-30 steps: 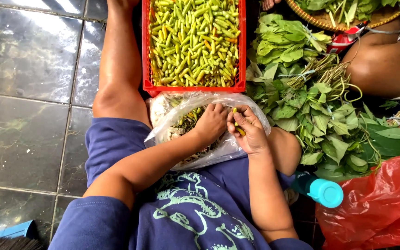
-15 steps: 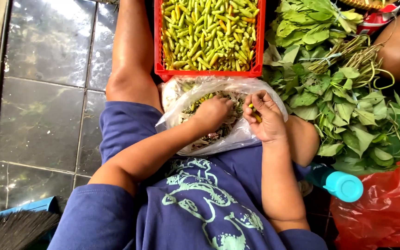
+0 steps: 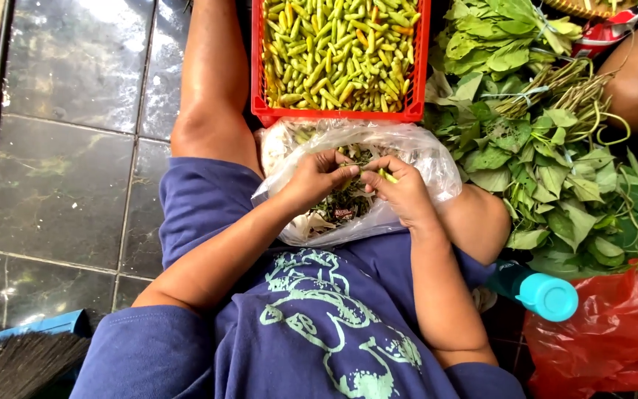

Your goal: The person is removing stems from small green peppers and placing the waste into a plastic bag while keeping the peppers in a crate.

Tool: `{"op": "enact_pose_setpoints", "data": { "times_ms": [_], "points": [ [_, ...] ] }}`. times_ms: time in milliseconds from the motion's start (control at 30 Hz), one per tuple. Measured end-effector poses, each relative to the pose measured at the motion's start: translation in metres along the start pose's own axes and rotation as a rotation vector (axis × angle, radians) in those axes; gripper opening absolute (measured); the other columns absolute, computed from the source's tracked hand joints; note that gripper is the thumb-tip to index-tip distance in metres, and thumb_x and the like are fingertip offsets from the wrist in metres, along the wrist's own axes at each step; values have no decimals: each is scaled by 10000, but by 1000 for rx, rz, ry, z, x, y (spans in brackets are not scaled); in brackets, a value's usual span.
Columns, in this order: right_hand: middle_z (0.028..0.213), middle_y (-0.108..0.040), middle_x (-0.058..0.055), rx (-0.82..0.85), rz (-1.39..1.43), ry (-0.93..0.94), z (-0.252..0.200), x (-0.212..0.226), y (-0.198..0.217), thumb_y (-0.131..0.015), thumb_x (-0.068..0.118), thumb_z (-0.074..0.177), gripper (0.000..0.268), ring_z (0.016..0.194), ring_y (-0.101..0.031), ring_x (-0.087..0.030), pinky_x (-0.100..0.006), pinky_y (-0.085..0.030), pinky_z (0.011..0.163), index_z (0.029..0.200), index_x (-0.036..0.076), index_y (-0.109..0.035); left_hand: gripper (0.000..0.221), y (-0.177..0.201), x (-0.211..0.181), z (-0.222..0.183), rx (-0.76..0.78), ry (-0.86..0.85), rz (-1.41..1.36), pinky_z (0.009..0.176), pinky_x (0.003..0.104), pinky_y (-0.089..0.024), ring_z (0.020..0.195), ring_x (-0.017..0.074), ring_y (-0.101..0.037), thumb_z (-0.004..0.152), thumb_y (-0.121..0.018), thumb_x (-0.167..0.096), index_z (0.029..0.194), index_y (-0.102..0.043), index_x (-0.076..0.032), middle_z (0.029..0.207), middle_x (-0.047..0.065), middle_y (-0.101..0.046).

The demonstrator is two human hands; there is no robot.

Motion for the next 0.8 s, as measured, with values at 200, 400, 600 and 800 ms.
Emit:
{"op": "enact_pose_setpoints", "data": {
  "times_ms": [200, 400, 600, 800],
  "points": [
    [778, -677, -123, 16, -16, 35, -4, 3, 0, -715, 38, 971, 128, 670, -707, -123, -114, -443, 474, 1069, -44, -704, 143, 3, 8, -1, 22, 115, -120, 596, 178, -514, 598, 68, -632, 931, -776, -159, 911, -708, -35, 678, 45, -684],
    [809, -687, -136, 24, 97, 26, -2, -5, 4, -707, 41, 971, 145, 702, -720, -138, -124, -474, 497, 1091, -40, -704, 144, -6, 11, -2, 67, 175, -317, 581, 179, -506, 574, 83, -615, 941, -768, -156, 884, -692, -48, 648, 45, -647],
    [890, -615, -123, 91, 559, -85, 2, 9, 11, -589, 144, 1033, 175, 784, -652, -196, -153, -412, 515, 1111, 3, -657, 162, -12, 12, 6, 52, 121, -375, 652, 236, -634, 649, 135, -717, 953, -757, -144, 988, -676, -8, 745, 99, -694],
    [914, -717, -179, 157, 372, -133, 6, -26, 6, -606, 345, 1031, 308, 772, -727, -242, -136, -398, 469, 1087, 46, -650, 213, -5, 12, 8, -79, 25, -287, 717, 317, -684, 762, 187, -749, 951, -766, -125, 1047, -648, 25, 872, 114, -692]
  ]
}}
Point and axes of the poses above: each hand's wrist, its own z-axis towards the middle knuckle, its own y-axis out of the back of the hand, x = y × z, the point moved 6 cm from there along z, towards the middle knuckle
